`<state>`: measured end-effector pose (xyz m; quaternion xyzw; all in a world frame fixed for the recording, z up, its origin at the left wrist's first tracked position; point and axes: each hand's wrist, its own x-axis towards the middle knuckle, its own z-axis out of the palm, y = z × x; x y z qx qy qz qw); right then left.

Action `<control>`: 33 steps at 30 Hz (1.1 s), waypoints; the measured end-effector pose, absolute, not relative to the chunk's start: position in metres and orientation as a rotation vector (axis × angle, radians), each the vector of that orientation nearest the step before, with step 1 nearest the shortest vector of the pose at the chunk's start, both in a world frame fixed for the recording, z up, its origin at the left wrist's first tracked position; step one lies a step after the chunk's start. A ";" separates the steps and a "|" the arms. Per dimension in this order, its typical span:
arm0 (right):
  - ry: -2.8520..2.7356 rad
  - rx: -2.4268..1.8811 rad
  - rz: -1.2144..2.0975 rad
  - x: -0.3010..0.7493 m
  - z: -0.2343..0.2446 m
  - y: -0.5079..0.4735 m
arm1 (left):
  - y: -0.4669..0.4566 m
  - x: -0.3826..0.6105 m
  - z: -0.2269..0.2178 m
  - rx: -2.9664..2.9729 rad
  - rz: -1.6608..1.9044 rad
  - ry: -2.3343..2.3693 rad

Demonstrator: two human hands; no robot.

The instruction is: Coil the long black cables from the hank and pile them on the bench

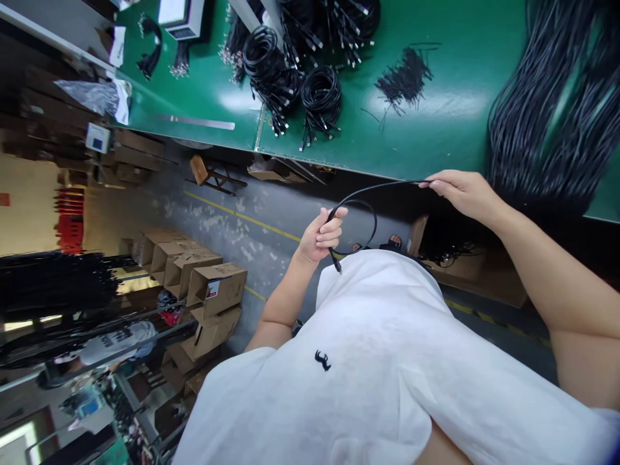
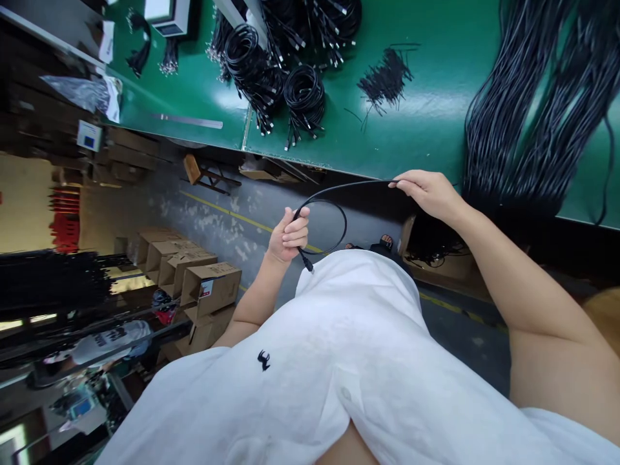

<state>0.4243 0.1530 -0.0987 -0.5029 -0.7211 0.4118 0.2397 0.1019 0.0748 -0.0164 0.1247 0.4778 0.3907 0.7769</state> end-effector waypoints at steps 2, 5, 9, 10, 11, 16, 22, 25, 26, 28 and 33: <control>-1.975 -1.337 1.078 0.423 -0.094 0.150 | 0.077 0.102 -0.016 0.291 0.812 1.049; -2.076 -1.291 1.016 0.417 -0.087 0.152 | 0.077 0.107 -0.018 0.342 0.689 0.998; -2.096 -1.329 1.029 0.412 -0.090 0.161 | 0.069 0.114 -0.021 0.374 0.501 0.832; -2.094 -1.333 1.051 0.412 -0.094 0.164 | 0.067 0.115 -0.020 0.368 0.464 0.798; -2.098 -1.333 1.070 0.414 -0.100 0.166 | 0.064 0.114 -0.019 0.351 0.441 0.779; -2.207 -1.475 0.971 0.452 -0.147 0.173 | 0.061 0.100 0.000 0.151 0.749 0.895; -2.479 -1.643 0.421 0.498 -0.164 0.140 | 0.073 0.093 0.021 0.111 1.138 0.980; -2.584 -1.535 0.228 0.509 -0.150 0.122 | 0.073 0.086 0.023 0.149 1.223 1.018; -2.622 -1.483 0.216 0.516 -0.146 0.123 | 0.071 0.084 0.024 0.160 1.242 1.041; -2.692 -1.442 0.200 0.534 -0.142 0.137 | 0.067 0.079 0.025 0.174 1.242 1.089; -2.692 -1.963 0.015 0.560 -0.116 0.173 | 0.065 0.082 0.029 0.189 1.208 1.101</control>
